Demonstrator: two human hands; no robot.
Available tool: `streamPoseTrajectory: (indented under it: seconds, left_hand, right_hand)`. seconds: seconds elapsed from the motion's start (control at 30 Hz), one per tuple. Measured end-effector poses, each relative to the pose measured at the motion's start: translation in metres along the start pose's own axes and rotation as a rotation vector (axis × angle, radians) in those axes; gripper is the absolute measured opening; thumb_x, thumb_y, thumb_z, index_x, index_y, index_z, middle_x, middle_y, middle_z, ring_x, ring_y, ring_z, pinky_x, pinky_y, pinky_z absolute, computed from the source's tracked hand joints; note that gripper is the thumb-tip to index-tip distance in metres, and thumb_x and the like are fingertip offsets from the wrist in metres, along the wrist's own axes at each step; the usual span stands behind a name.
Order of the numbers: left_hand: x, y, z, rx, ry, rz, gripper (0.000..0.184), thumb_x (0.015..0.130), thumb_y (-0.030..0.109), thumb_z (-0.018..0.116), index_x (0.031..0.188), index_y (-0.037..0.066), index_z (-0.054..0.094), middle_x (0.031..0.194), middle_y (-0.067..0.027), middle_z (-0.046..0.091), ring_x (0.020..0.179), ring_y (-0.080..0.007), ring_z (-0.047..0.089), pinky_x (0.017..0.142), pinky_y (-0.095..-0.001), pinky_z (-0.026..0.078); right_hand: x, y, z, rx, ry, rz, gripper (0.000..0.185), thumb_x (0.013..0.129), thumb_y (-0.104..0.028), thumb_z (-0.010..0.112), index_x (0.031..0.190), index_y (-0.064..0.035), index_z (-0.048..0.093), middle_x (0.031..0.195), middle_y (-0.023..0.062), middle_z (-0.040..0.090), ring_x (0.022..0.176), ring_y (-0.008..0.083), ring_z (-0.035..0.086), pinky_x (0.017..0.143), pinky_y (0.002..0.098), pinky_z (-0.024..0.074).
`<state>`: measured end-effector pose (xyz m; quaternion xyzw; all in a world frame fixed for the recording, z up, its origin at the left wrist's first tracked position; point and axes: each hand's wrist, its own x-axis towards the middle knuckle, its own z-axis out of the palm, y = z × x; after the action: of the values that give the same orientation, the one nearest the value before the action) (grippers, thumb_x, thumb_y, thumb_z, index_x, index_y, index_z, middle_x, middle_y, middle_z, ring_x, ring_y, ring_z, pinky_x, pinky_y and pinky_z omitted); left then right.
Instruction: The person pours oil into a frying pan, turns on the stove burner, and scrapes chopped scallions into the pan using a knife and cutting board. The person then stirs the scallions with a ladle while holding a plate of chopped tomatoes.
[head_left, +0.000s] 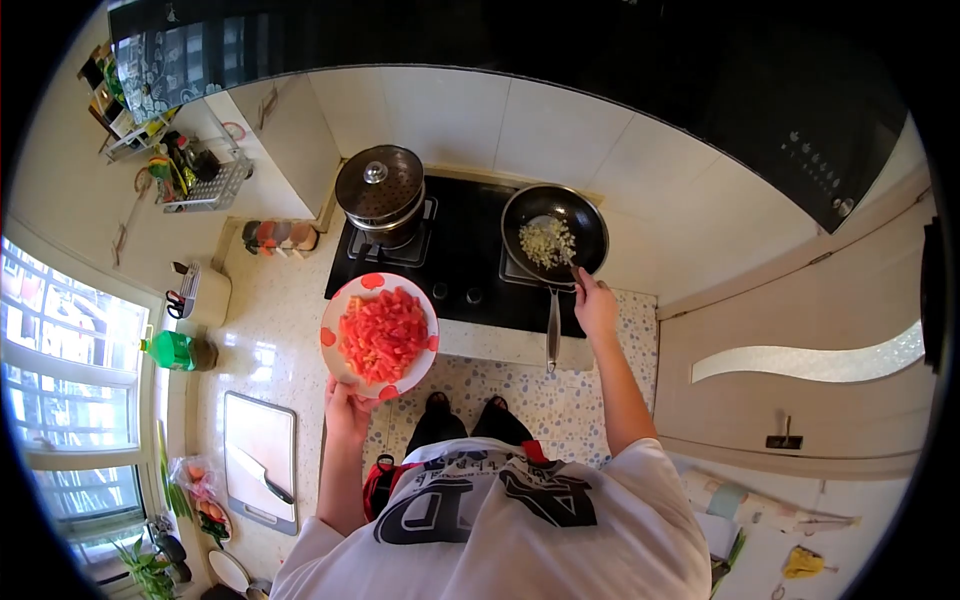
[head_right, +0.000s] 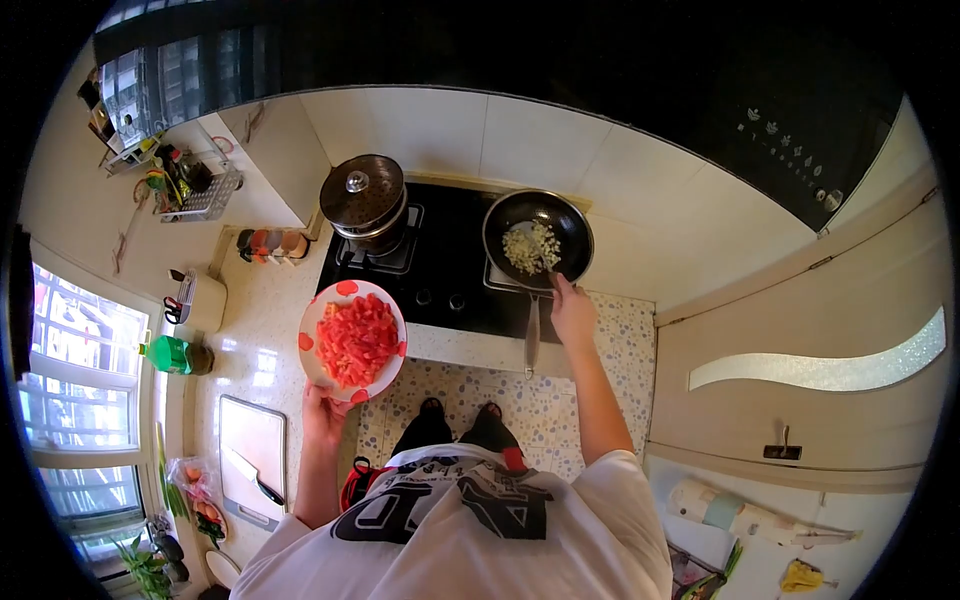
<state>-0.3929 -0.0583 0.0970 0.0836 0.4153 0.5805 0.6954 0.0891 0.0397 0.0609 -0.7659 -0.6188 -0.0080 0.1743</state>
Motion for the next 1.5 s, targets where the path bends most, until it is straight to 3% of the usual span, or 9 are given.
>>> streamPoseTrajectory:
  seconds: [0.2, 0.5, 0.8, 0.9, 1.3, 1.5]
  left_hand:
    - [0.001, -0.002, 0.002, -0.006, -0.041, -0.009, 0.044, 0.094, 0.003, 0.046, 0.138, 0.005, 0.046, 0.115, -0.0136, 0.066, 0.090, -0.0233, 0.073, 0.069, -0.0391, 0.066]
    - [-0.007, -0.003, -0.004, -0.005, 0.006, -0.009, 0.044, 0.094, 0.003, 0.045, 0.138, 0.005, 0.045, 0.118, -0.0141, 0.065, 0.092, -0.0252, 0.073, 0.070, -0.0405, 0.066]
    - [-0.002, 0.001, 0.007, 0.019, 0.038, -0.005, 0.041, 0.095, 0.005, 0.049, 0.136, 0.006, 0.047, 0.106, -0.0073, 0.066, 0.080, -0.0160, 0.069, 0.071, -0.0390, 0.066]
    - [0.004, -0.001, -0.001, -0.015, -0.059, -0.013, 0.041, 0.095, 0.006, 0.049, 0.136, 0.006, 0.048, 0.109, -0.0085, 0.066, 0.083, -0.0181, 0.070, 0.071, -0.0403, 0.066]
    - [0.006, -0.008, -0.014, -0.028, -0.078, -0.010, 0.042, 0.094, 0.005, 0.047, 0.136, 0.006, 0.047, 0.121, -0.0134, 0.065, 0.096, -0.0249, 0.072, 0.072, -0.0421, 0.065]
    - [0.008, -0.002, -0.015, -0.004, -0.030, -0.016, 0.043, 0.094, 0.005, 0.044, 0.137, 0.005, 0.045, 0.121, -0.0157, 0.065, 0.091, -0.0260, 0.073, 0.071, -0.0410, 0.065]
  right_hand:
    - [0.021, -0.009, 0.001, 0.022, -0.058, 0.096, 0.038, 0.096, -0.023, 0.060, 0.133, -0.0175, 0.063, 0.092, 0.0199, 0.069, 0.077, 0.0390, 0.067, 0.067, 0.0481, 0.0543]
    - [0.011, -0.011, 0.011, 0.050, -0.010, 0.029, 0.038, 0.095, -0.023, 0.060, 0.132, -0.0179, 0.064, 0.091, 0.0201, 0.068, 0.078, 0.0386, 0.067, 0.067, 0.0483, 0.0543]
    - [-0.031, 0.020, -0.026, -0.038, -0.049, 0.042, 0.036, 0.093, -0.019, 0.064, 0.129, -0.0205, 0.067, 0.086, 0.0204, 0.066, 0.073, 0.0398, 0.065, 0.067, 0.0479, 0.0539]
    - [-0.034, 0.020, -0.035, -0.043, -0.022, 0.017, 0.037, 0.094, -0.023, 0.061, 0.131, -0.0209, 0.066, 0.089, 0.0188, 0.066, 0.074, 0.0380, 0.066, 0.065, 0.0475, 0.0540]
    - [-0.004, -0.013, -0.007, 0.047, 0.018, -0.012, 0.036, 0.093, -0.021, 0.062, 0.128, -0.0181, 0.067, 0.088, 0.0197, 0.069, 0.076, 0.0388, 0.066, 0.067, 0.0491, 0.0539]
    - [-0.035, 0.007, -0.020, 0.004, 0.003, 0.023, 0.037, 0.091, -0.020, 0.064, 0.128, -0.0227, 0.067, 0.081, 0.0183, 0.066, 0.075, 0.0387, 0.066, 0.067, 0.0484, 0.0539]
